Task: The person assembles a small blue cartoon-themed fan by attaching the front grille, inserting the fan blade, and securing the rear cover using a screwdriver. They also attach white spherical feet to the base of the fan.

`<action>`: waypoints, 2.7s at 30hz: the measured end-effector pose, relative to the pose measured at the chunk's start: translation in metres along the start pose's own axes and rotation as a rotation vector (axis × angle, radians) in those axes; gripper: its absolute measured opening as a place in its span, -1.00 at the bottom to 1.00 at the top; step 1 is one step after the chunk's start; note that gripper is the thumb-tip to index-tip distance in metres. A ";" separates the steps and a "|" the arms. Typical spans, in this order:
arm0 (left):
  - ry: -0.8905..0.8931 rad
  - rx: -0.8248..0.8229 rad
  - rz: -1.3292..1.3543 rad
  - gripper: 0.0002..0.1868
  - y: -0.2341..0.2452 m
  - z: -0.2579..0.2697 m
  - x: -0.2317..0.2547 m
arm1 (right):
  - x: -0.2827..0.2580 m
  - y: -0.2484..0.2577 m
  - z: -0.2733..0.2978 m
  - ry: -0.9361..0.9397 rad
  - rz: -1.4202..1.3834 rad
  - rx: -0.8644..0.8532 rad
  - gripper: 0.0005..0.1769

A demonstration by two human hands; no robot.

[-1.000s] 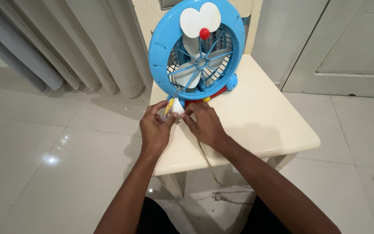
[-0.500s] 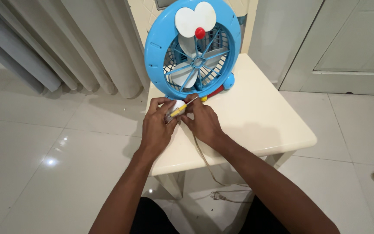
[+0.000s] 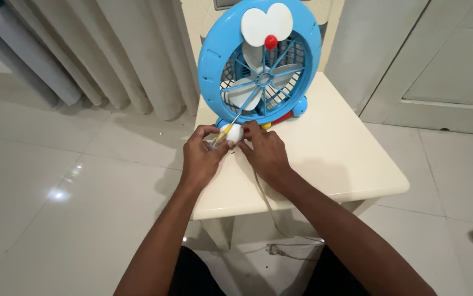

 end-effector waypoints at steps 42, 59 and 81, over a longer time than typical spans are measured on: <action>0.065 0.007 0.004 -0.60 0.001 -0.011 -0.001 | -0.008 0.009 -0.010 -0.038 -0.099 0.040 -0.27; 0.018 -0.026 -0.102 -0.46 0.000 -0.019 0.001 | 0.005 0.007 -0.018 -0.093 -0.129 0.015 -0.41; 0.109 0.012 -0.318 -0.35 -0.009 -0.013 0.017 | 0.321 0.190 0.257 -0.055 -0.309 1.041 -0.97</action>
Point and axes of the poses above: each hand's wrist, its own z-axis away from the middle knuckle, its own y-axis out of the back of the hand, x = y × z, the point moved 5 cm from there along -z, towards the middle knuckle
